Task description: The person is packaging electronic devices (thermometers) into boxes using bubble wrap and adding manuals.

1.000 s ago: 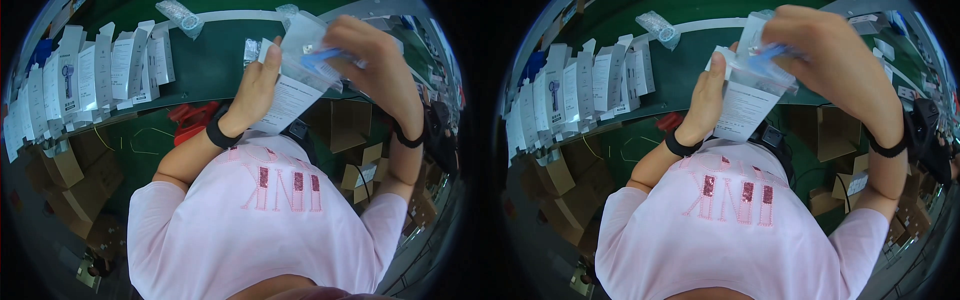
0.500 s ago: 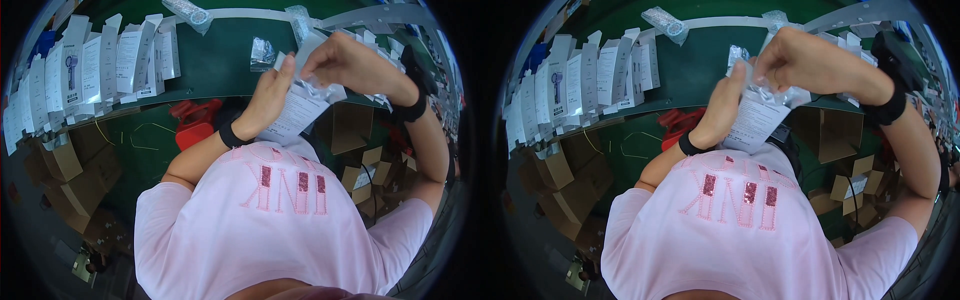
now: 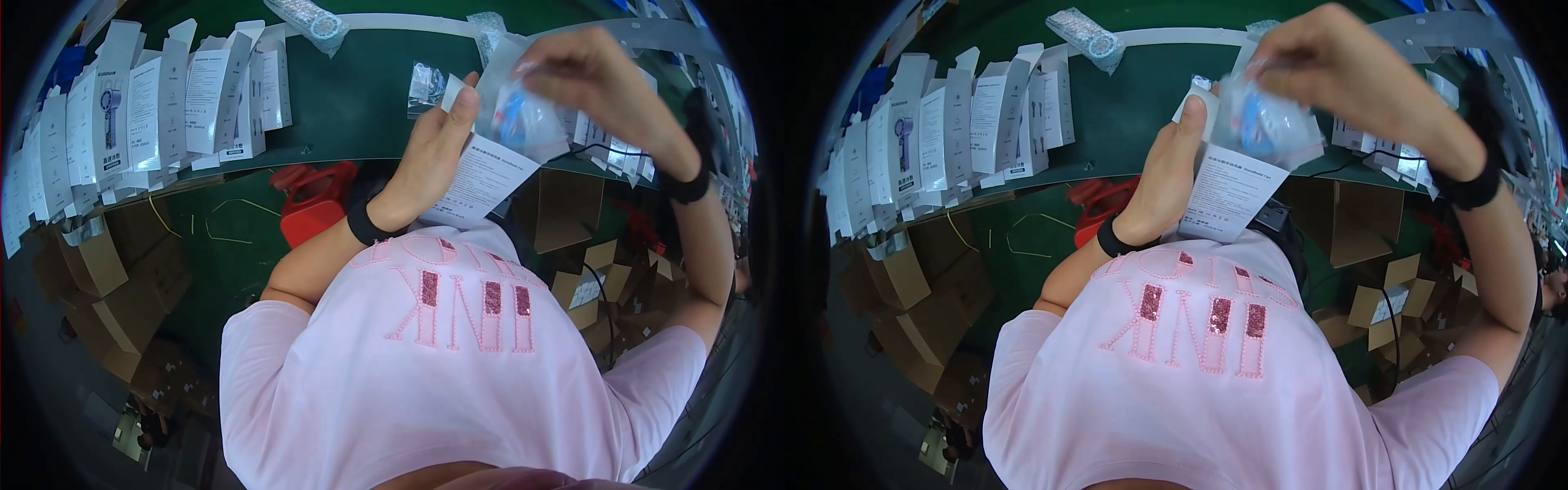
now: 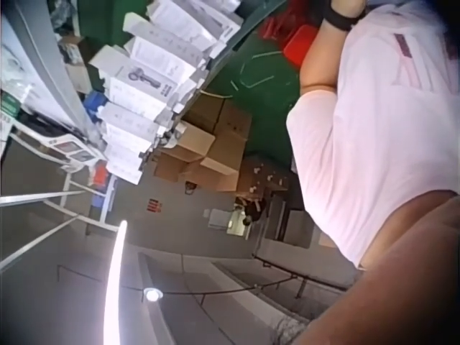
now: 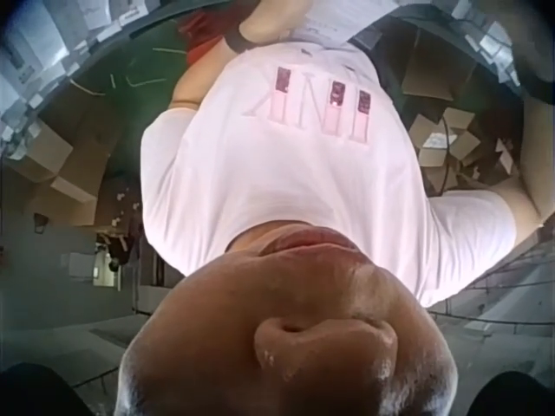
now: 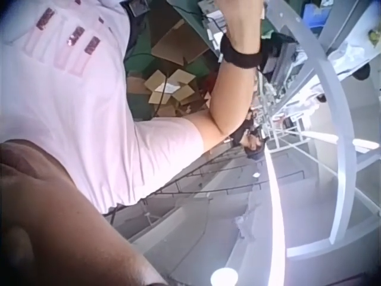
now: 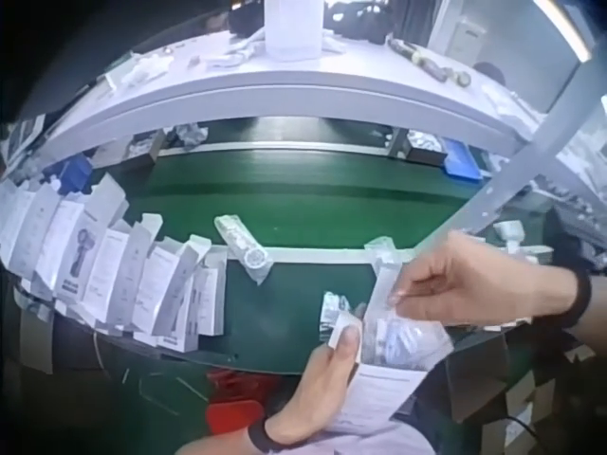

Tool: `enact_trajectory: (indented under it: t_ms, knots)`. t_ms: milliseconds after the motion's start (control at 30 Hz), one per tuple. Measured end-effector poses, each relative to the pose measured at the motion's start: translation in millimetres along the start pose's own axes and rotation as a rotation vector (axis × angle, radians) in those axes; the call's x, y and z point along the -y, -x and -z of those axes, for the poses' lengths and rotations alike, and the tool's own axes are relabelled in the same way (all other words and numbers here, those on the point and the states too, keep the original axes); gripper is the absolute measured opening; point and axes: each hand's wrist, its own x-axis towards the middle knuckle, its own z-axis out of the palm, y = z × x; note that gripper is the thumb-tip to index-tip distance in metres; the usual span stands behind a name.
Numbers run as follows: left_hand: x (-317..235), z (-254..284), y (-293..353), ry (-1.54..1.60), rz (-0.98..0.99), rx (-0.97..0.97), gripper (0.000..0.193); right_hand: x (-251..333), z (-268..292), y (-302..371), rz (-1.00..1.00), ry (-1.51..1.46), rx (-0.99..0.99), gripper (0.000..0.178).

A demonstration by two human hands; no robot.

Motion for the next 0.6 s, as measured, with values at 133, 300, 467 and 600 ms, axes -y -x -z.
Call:
enact_trajectory:
  t_ms: [133,300,467,600]
  knots:
    - [3,-8,-5,-0.053,-0.183,-0.023,0.087,15,-31,-1,0.045,0.027,0.225,0.023]
    - [-4,0,-7,0.091,-0.035,-0.029,0.083,29,-17,8,-0.268,-0.097,0.239,0.033]
    - [11,0,-2,0.085,-0.126,0.118,0.079,31,-26,-9,-0.237,0.062,0.68,0.031]
    - [25,34,0,-0.038,-0.34,0.101,0.093,0,-4,17,0.045,-0.354,-0.103,0.038]
